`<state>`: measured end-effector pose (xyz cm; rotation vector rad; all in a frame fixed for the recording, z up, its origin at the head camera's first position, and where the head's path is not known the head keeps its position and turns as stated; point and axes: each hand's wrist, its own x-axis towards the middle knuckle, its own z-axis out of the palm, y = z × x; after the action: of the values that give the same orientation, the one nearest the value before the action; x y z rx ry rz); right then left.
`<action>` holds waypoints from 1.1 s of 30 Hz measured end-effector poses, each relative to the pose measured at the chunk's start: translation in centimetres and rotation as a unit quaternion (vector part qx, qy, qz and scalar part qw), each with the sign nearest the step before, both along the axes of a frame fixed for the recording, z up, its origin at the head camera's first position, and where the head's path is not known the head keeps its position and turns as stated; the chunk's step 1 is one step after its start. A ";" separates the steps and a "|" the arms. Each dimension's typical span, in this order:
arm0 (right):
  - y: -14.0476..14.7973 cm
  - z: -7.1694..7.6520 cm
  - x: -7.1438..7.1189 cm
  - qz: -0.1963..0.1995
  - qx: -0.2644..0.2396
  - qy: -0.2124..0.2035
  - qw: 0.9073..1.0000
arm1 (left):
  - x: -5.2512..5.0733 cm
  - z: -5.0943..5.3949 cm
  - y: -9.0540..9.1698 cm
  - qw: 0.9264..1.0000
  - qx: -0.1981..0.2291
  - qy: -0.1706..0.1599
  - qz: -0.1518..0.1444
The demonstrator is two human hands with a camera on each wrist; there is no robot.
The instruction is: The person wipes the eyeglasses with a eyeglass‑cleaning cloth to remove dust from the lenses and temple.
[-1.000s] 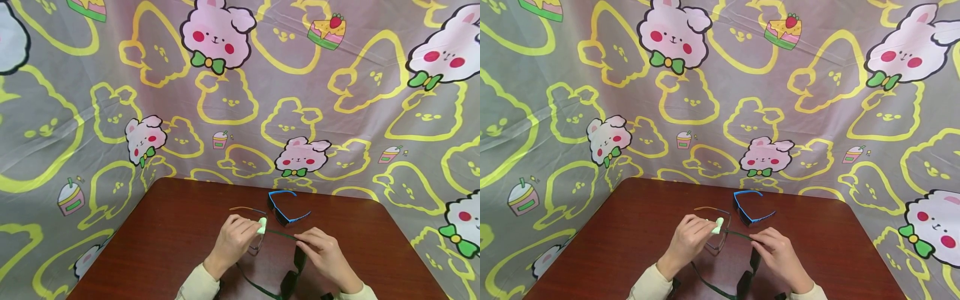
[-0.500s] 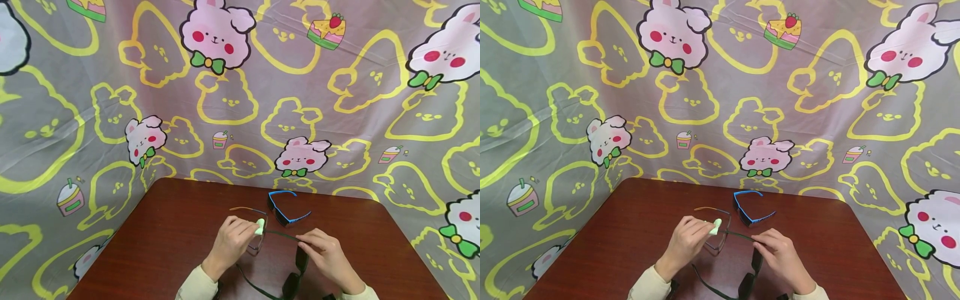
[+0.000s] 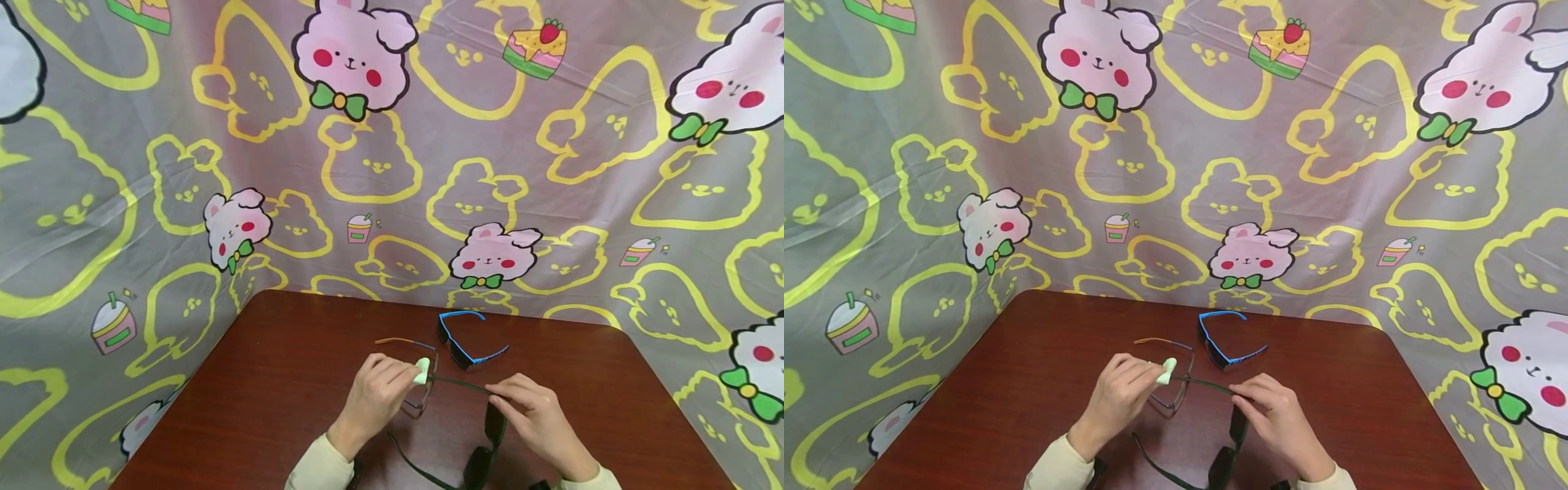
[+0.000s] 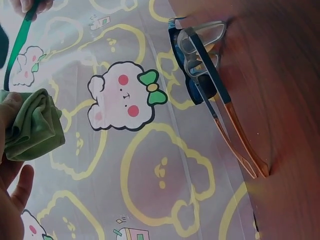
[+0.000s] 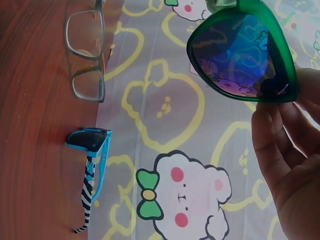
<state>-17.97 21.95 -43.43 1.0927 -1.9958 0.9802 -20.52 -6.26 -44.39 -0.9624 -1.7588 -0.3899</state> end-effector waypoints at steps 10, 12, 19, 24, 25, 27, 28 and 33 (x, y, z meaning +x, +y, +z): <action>2.6 0.2 0.4 -0.101 0.016 -0.047 0.994 | -0.4 0.6 -1.8 0.998 0.013 -0.061 0.023; 3.4 0.2 0.4 -0.136 0.026 -0.061 0.989 | -0.5 0.5 -2.4 0.997 0.016 -0.076 0.030; 6.3 -0.2 0.2 -0.226 0.027 -0.068 0.971 | -0.4 0.2 -4.2 0.990 0.035 -0.124 0.052; 8.5 -0.4 0.3 -0.312 0.011 -0.109 0.944 | -0.2 -0.1 -5.4 0.986 0.042 -0.145 0.074; 9.0 -0.4 0.3 -0.329 0.007 -0.117 0.937 | -0.2 -0.1 -5.6 0.985 0.042 -0.146 0.079; 9.9 -0.5 0.3 -0.361 0.004 -0.132 0.923 | -0.2 -0.3 -6.0 0.984 0.041 -0.146 0.090; 10.4 -0.6 0.3 -0.375 0.004 -0.138 0.917 | -0.2 -0.4 -6.2 0.984 0.041 -0.144 0.093; 12.5 -0.9 -0.2 -0.424 0.011 -0.182 0.887 | -0.2 -0.7 -6.8 0.984 0.035 -0.137 0.106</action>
<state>-18.14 34.48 -44.35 -0.0471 -2.4257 0.6911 -20.69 -13.06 -45.08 -0.6865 -2.0598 -0.4592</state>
